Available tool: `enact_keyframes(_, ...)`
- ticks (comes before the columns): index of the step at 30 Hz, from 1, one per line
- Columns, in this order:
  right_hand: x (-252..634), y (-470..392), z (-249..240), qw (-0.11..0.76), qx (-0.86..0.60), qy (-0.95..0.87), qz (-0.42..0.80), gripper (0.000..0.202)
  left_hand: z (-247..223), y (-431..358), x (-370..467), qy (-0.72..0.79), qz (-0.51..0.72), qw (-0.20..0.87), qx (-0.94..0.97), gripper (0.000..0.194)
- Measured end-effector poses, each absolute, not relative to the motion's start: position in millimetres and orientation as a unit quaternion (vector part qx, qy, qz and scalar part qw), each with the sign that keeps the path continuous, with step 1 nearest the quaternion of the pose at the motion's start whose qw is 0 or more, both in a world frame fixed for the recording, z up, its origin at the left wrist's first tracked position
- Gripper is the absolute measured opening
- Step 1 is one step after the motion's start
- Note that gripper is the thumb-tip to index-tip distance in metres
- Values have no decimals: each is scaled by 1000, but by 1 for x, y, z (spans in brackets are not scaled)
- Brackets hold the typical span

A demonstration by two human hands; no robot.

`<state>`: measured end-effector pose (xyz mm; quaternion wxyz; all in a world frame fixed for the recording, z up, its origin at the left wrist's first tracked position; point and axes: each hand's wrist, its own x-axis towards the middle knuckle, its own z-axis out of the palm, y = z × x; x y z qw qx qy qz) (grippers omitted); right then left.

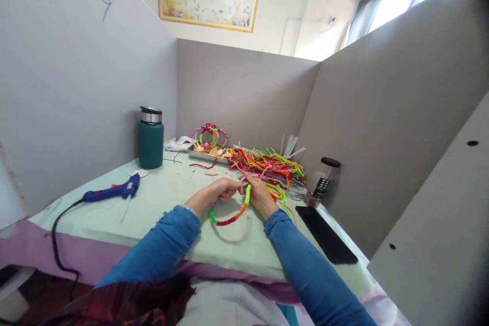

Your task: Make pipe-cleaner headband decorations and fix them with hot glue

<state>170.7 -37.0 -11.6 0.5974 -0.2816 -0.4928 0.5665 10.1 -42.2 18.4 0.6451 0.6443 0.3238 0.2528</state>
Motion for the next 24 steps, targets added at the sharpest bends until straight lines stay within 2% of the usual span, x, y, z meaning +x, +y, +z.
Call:
enact_keyframes(6, 175, -28, -18, 634, -279, -438, 573, 33, 16, -35, 7, 258, 269, 690, 620, 29)
enact_keyframes(14, 175, -26, -23, 636, -302, -470, 531, 31, 22, -30, 7, 232, 329, 741, 538, 12)
enact_keyframes(24, 167, -43, -7, 611, -344, -503, 505, 33, 18, -31, 11, 319, 425, 622, 575, 14)
